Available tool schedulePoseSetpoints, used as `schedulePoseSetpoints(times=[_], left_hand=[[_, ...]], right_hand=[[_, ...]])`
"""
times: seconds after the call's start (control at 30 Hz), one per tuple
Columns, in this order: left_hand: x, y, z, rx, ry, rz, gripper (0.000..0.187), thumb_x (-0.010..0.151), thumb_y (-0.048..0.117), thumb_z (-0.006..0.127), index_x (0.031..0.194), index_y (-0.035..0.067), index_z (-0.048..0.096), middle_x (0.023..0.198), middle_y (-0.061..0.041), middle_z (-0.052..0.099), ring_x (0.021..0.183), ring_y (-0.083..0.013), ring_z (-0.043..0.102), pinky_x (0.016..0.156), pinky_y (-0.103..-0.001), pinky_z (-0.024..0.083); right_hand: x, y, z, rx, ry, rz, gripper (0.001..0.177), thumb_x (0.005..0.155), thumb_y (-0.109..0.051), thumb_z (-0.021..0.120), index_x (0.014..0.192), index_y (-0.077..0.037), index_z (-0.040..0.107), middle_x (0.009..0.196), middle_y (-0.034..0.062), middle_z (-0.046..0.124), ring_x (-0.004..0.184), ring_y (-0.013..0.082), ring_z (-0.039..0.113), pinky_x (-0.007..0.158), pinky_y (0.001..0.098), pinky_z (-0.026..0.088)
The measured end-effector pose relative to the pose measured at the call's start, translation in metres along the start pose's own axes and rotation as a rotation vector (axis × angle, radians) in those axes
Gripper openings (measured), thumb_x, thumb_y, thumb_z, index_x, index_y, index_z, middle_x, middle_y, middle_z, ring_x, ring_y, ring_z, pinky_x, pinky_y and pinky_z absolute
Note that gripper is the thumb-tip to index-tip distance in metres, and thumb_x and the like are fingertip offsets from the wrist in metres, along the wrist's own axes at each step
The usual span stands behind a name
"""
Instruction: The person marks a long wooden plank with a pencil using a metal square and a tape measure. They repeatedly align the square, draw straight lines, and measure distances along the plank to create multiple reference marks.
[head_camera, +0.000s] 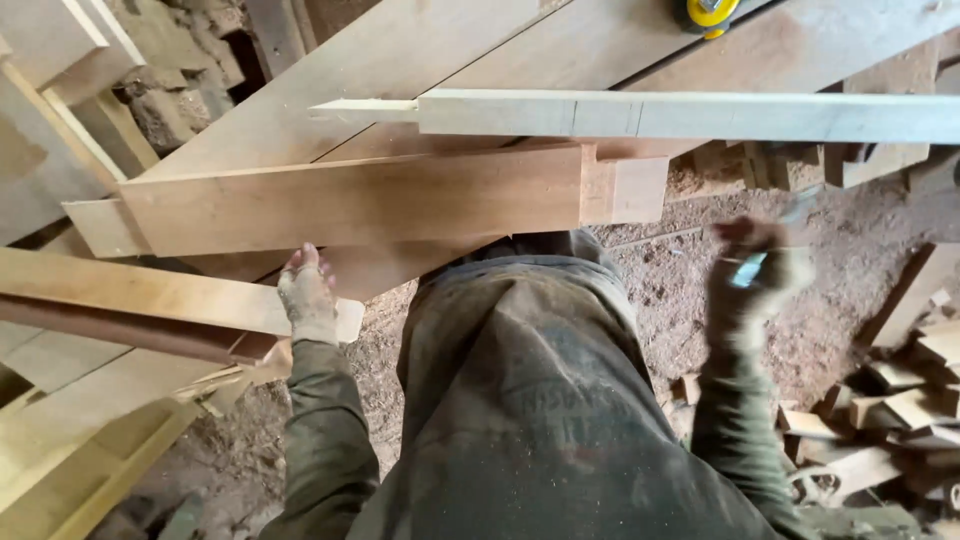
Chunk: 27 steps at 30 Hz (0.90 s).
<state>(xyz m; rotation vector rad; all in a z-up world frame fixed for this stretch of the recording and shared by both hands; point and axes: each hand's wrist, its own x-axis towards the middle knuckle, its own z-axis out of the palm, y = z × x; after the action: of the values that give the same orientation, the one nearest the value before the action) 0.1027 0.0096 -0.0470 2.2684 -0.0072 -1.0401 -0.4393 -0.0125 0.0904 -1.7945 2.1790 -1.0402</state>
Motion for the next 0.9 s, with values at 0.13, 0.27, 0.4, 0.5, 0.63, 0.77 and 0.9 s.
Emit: schedulePoseSetpoints(times=[0.13,0.27,0.4,0.5,0.63,0.77,0.9], left_hand=[[0.007,-0.001,0.006,0.058,-0.034,-0.036,0.027,0.095,0.036,0.071,0.104,0.018,0.055,0.095,-0.001,0.069,0.076,-0.0091,0.062,0.056,-0.023,0.046],[0.037,-0.033,-0.005,0.196,-0.027,0.254,0.035,0.094,0.034,0.078,0.113,0.009,0.063,0.087,-0.003,0.064,0.077,-0.0102,0.063,0.068,-0.021,0.048],[0.011,-0.017,-0.016,0.521,0.175,0.591,0.07,0.084,0.059,0.087,0.132,0.019,0.055,0.114,-0.009,0.062,0.107,-0.0268,0.064,0.09,-0.037,0.052],[-0.039,0.024,-0.024,0.785,0.206,1.213,0.092,0.08,0.072,0.081,0.146,0.017,0.047,0.137,-0.019,0.045,0.124,-0.0437,0.049,0.098,-0.055,0.046],[-0.041,0.087,-0.018,0.87,0.196,1.937,0.071,0.091,0.08,0.065,0.118,0.015,0.064,0.138,-0.021,0.052,0.132,-0.0479,0.049,0.105,-0.058,0.04],[0.039,0.076,0.04,0.92,-0.246,2.109,0.057,0.057,0.042,0.087,0.11,0.027,0.072,0.099,-0.003,0.069,0.092,-0.0288,0.072,0.082,-0.047,0.057],[0.007,0.094,0.064,1.192,-0.571,1.955,0.031,0.067,0.039,0.071,0.092,0.021,0.07,0.077,-0.009,0.07,0.073,-0.0348,0.072,0.069,-0.051,0.053]], right_hand=[[-0.026,-0.018,0.039,0.114,-0.218,0.929,0.033,0.1,-0.025,0.056,0.123,-0.003,0.063,0.114,0.0112,0.068,0.102,0.0182,0.064,0.09,0.0325,0.058],[-0.033,0.002,0.092,0.695,0.054,1.093,0.05,0.101,-0.032,0.075,0.129,0.005,0.059,0.106,0.021,0.069,0.092,0.0275,0.078,0.084,0.0466,0.068],[-0.042,0.02,0.091,0.635,-0.015,1.125,0.031,0.102,-0.028,0.072,0.105,0.003,0.067,0.081,0.0151,0.069,0.062,0.0241,0.075,0.049,0.038,0.067],[-0.048,0.023,0.059,0.546,-0.005,1.101,0.03,0.099,-0.022,0.078,0.103,0.005,0.068,0.077,0.0163,0.068,0.058,0.0259,0.074,0.045,0.0442,0.065],[-0.068,0.064,0.02,0.424,0.032,1.136,0.03,0.093,-0.014,0.086,0.094,0.004,0.062,0.065,0.0141,0.058,0.042,0.0278,0.065,0.033,0.0429,0.057],[-0.062,0.082,-0.01,0.319,0.005,1.194,0.024,0.091,-0.013,0.082,0.093,0.004,0.066,0.063,0.0173,0.061,0.044,0.0258,0.069,0.032,0.0366,0.056],[-0.056,0.105,-0.021,0.254,0.173,1.107,0.025,0.098,-0.018,0.078,0.095,0.004,0.066,0.07,0.0192,0.062,0.053,0.0246,0.073,0.041,0.04,0.061]])
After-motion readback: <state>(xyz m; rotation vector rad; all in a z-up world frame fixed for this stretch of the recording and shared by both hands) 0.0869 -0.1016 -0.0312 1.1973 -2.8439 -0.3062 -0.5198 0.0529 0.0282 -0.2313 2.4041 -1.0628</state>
